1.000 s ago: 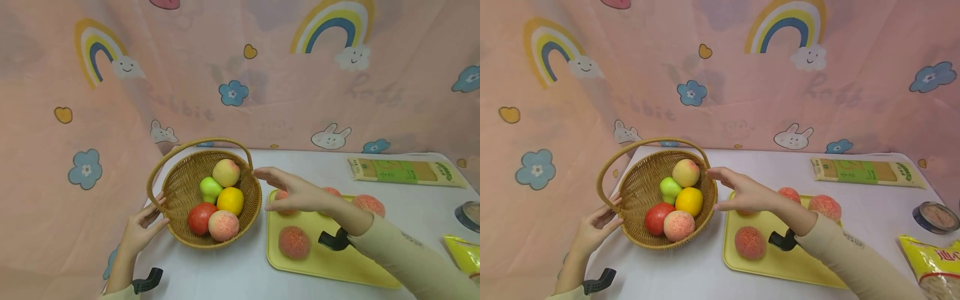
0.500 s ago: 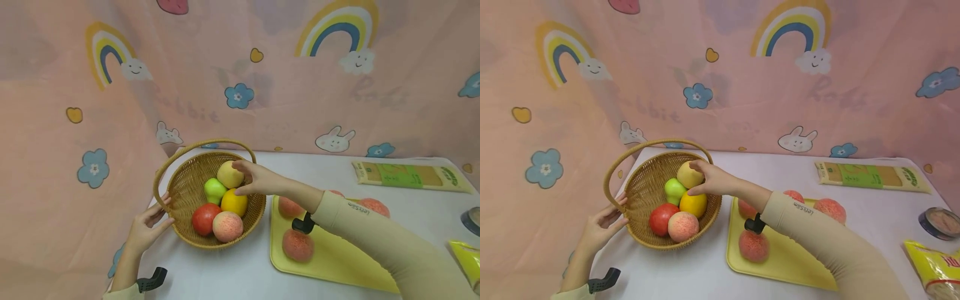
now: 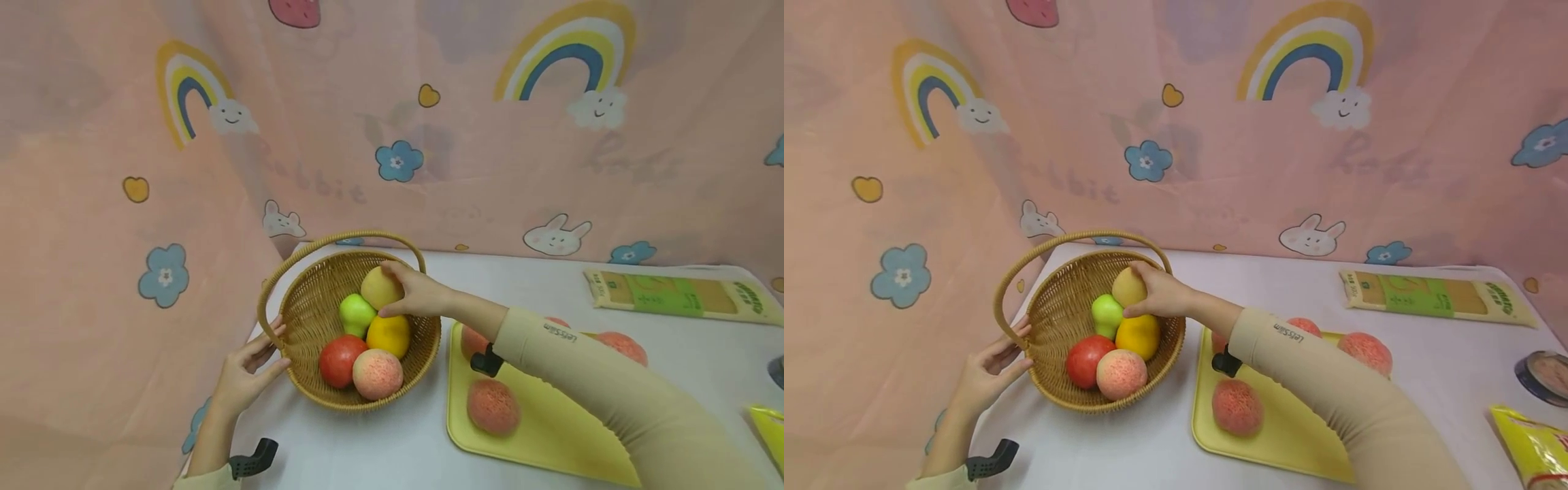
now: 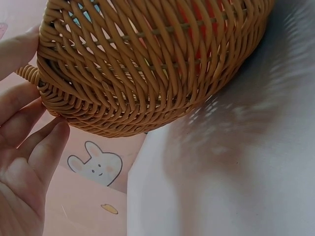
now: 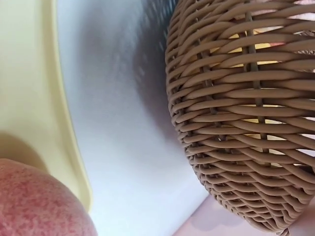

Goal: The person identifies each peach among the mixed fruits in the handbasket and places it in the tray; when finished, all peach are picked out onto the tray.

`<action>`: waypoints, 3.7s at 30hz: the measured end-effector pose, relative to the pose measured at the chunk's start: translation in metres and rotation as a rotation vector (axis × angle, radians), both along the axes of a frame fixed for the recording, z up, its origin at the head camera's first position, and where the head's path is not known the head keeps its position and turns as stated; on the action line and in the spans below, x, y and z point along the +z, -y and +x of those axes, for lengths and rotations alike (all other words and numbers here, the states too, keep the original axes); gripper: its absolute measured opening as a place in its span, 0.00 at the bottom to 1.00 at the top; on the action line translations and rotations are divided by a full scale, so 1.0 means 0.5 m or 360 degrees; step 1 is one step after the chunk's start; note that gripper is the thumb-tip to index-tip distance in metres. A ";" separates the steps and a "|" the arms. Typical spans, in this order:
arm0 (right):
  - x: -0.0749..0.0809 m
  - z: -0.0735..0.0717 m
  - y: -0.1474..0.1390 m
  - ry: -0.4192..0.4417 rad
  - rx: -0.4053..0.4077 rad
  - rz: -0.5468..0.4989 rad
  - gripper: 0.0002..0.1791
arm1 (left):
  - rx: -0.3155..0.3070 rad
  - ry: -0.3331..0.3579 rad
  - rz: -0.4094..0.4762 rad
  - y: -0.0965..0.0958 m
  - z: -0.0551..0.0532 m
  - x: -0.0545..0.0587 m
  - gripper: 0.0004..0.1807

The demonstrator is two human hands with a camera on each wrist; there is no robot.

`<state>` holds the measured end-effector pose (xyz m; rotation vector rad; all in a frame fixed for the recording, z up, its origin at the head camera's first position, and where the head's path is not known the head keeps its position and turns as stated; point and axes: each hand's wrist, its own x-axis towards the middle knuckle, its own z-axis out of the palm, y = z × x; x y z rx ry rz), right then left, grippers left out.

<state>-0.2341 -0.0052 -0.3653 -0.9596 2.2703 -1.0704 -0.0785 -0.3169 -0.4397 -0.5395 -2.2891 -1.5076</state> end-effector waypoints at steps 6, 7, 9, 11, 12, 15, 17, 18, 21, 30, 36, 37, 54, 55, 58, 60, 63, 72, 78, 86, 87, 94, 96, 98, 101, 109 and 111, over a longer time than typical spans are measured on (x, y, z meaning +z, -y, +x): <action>-0.008 -0.009 0.013 0.0046 -0.0061 0.0083 0.52 | 0.0029 0.0041 -0.0009 -0.001 0.001 0.003 0.29; -0.008 -0.010 0.015 0.0057 -0.0075 0.0101 0.53 | 0.0027 0.0036 -0.0009 -0.001 0.000 0.003 0.29; -0.006 -0.010 0.018 0.0074 -0.0096 0.0127 0.53 | 0.0018 0.0017 -0.0009 -0.002 0.000 0.005 0.29; -0.004 -0.009 0.021 0.0085 -0.0112 0.0145 0.54 | 0.0007 -0.0005 -0.0006 -0.003 0.000 0.005 0.29; -0.003 -0.009 0.022 0.0084 -0.0115 0.0147 0.54 | 0.0004 -0.0011 -0.0004 -0.004 0.001 0.006 0.29; -0.004 -0.010 0.026 0.0086 -0.0116 0.0136 0.52 | 0.0012 0.0005 -0.0003 -0.005 0.002 0.008 0.29; -0.006 -0.012 0.027 0.0083 -0.0109 0.0112 0.52 | 0.0032 0.0034 -0.0010 -0.004 0.003 0.010 0.29; -0.007 -0.012 0.027 0.0077 -0.0105 0.0102 0.51 | 0.0038 0.0047 -0.0013 -0.005 0.003 0.011 0.29; -0.010 -0.015 0.028 0.0062 -0.0095 0.0064 0.49 | 0.0047 0.0064 -0.0023 -0.006 0.004 0.015 0.29; -0.016 -0.021 0.035 -0.0030 -0.0073 -0.0052 0.38 | 0.0030 0.0051 -0.0018 0.001 0.000 0.003 0.28; -0.016 -0.022 0.041 -0.0126 -0.0043 -0.0037 0.36 | 0.0022 0.0048 -0.0022 0.002 -0.001 0.002 0.28; -0.015 -0.023 0.041 -0.0141 -0.0036 -0.0033 0.36 | 0.0024 0.0051 -0.0026 0.002 -0.001 0.002 0.28; -0.025 -0.030 0.047 -0.0099 0.0084 -0.0005 0.37 | 0.0037 0.0102 -0.0015 -0.001 -0.002 0.008 0.29; -0.025 -0.030 0.048 -0.0105 0.0081 0.0019 0.38 | 0.0035 0.0105 -0.0014 -0.001 -0.002 0.009 0.29; -0.027 -0.027 0.049 -0.0127 0.0077 0.0069 0.40 | 0.0025 0.0105 -0.0015 -0.002 -0.001 0.009 0.28; -0.029 -0.026 0.051 -0.0153 0.0071 0.0071 0.39 | 0.0022 0.0103 -0.0015 -0.002 -0.001 0.009 0.28; -0.029 -0.023 0.055 -0.0195 0.0068 0.0029 0.36 | 0.0021 0.0102 -0.0013 -0.002 -0.001 0.010 0.28; -0.009 -0.004 0.044 -0.0311 0.0133 -0.0079 0.35 | 0.0029 0.0065 -0.0034 0.001 -0.002 0.007 0.28; 0.021 0.034 0.000 -0.0252 0.0133 -0.0259 0.37 | -0.0007 0.0055 -0.0012 0.000 0.000 0.008 0.28; 0.047 0.082 -0.108 -0.0154 -0.0007 -0.0448 0.39 | -0.0006 0.0045 0.0008 -0.003 0.003 0.010 0.28; 0.047 0.087 -0.124 -0.0160 -0.0025 -0.0463 0.39 | -0.0003 0.0045 0.0007 -0.003 0.003 0.010 0.28; 0.020 0.126 -0.241 -0.0230 -0.0156 -0.0551 0.37 | -0.0004 0.0005 0.0000 -0.005 0.004 0.006 0.29; 0.009 0.141 -0.273 -0.0221 -0.0206 -0.0558 0.37 | -0.0007 -0.0005 0.0008 -0.006 0.004 0.006 0.29; -0.004 0.156 -0.305 -0.0206 -0.0252 -0.0567 0.37 | -0.0006 -0.0003 0.0015 -0.006 0.004 0.007 0.29; -0.025 0.184 -0.352 -0.0203 -0.0349 -0.0546 0.37 | -0.0005 -0.0008 0.0017 -0.007 0.005 0.008 0.30; -0.097 0.249 -0.433 -0.0237 -0.0608 -0.0342 0.35 | 0.0018 0.0030 0.0005 -0.009 0.008 0.009 0.31; -0.108 0.259 -0.445 -0.0206 -0.0647 -0.0318 0.35 | 0.0017 0.0031 0.0008 -0.009 0.008 0.009 0.30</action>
